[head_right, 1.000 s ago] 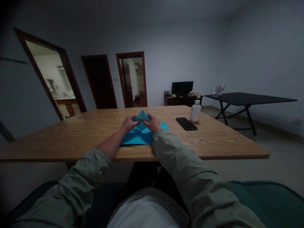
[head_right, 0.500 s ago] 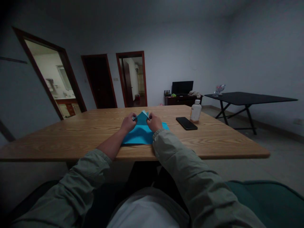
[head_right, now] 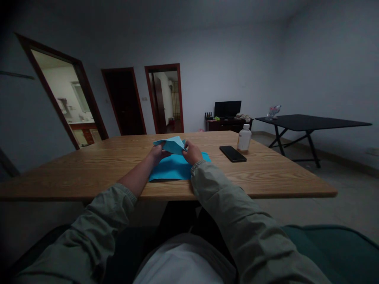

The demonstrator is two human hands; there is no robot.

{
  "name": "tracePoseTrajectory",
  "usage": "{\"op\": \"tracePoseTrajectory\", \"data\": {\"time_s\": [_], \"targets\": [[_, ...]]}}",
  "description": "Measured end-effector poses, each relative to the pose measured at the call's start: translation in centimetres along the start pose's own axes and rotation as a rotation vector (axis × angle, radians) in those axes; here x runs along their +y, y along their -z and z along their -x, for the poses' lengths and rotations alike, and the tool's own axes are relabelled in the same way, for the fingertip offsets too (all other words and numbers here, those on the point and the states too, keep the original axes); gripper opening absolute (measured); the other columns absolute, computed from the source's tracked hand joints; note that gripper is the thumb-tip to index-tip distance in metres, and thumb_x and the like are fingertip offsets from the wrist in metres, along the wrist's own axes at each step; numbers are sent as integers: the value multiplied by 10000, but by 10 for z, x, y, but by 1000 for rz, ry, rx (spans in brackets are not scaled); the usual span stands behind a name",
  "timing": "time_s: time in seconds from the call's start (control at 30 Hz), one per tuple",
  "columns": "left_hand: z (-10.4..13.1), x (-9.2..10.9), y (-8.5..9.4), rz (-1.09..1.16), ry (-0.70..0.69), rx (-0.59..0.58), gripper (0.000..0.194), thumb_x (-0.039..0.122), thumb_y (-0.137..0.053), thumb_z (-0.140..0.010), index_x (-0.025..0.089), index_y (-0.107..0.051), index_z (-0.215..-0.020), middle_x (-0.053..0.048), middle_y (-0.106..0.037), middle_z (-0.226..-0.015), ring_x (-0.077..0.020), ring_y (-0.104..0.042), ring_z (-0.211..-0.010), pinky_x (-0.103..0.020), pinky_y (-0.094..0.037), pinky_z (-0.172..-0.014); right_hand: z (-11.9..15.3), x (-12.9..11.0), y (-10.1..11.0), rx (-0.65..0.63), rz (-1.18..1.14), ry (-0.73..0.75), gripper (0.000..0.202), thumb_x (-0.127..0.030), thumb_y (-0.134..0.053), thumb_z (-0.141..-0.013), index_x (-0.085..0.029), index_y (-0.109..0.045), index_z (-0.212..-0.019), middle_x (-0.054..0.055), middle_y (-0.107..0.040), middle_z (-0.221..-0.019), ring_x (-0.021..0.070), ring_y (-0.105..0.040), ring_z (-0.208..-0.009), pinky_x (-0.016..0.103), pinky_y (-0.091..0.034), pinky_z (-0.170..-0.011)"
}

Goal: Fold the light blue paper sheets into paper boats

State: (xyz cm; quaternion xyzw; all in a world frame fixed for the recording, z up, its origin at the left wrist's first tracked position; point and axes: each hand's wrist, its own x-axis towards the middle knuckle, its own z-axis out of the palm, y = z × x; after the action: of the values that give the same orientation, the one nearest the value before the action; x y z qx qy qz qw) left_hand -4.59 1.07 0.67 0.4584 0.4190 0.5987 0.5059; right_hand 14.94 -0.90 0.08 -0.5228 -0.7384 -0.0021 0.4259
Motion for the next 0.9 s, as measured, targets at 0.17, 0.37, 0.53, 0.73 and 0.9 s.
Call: {"op": "tracePoseTrajectory", "data": {"time_s": [0.17, 0.37, 0.53, 0.73, 0.9], "targets": [[2, -6, -7, -4, 26, -55, 278, 389, -593, -840, 158, -585, -996, -76, -674, -779, -212, -665, -672, -374, -575, -637, 4, -5, 2, 32, 68, 176, 351, -203, -640, -719, -196, -586, -1066, 106, -591, -1142, 238, -567, -1008, 339, -433, -868], [7, -4, -9, 3, 9, -138, 277, 379, -609, -810, 128, -620, -926, -92, -684, -766, -224, -678, -691, -367, -567, -658, 9, -16, 1, -86, -10, 324, 400, -366, -619, -809, -194, -605, -1169, 106, -608, -1202, 247, -560, -1114, 359, -394, -989], [21, 1, -10, -21, 7, -348, 292, 329, -709, -711, 148, -636, -928, -88, -694, -866, -214, -687, -737, -334, -552, -669, 7, -14, -1, -156, -150, 181, 367, -468, -508, -897, -183, -639, -1088, 100, -679, -1087, 211, -653, -919, 315, -486, -819], [26, 4, -9, -102, -71, -454, 352, 309, -742, -670, 167, -620, -968, -65, -665, -930, -199, -676, -811, -321, -538, -704, 4, -9, -6, -100, -312, 82, 366, -527, -565, -846, -181, -596, -959, 67, -686, -892, 183, -662, -784, 284, -502, -678], [24, 3, -9, -109, -82, -460, 364, 317, -723, -682, 165, -587, -983, -53, -637, -917, -187, -663, -777, -330, -531, -696, 4, -12, -6, -72, -461, 69, 461, -497, -661, -769, -185, -522, -1078, 44, -655, -869, 153, -641, -719, 262, -497, -628]]}}
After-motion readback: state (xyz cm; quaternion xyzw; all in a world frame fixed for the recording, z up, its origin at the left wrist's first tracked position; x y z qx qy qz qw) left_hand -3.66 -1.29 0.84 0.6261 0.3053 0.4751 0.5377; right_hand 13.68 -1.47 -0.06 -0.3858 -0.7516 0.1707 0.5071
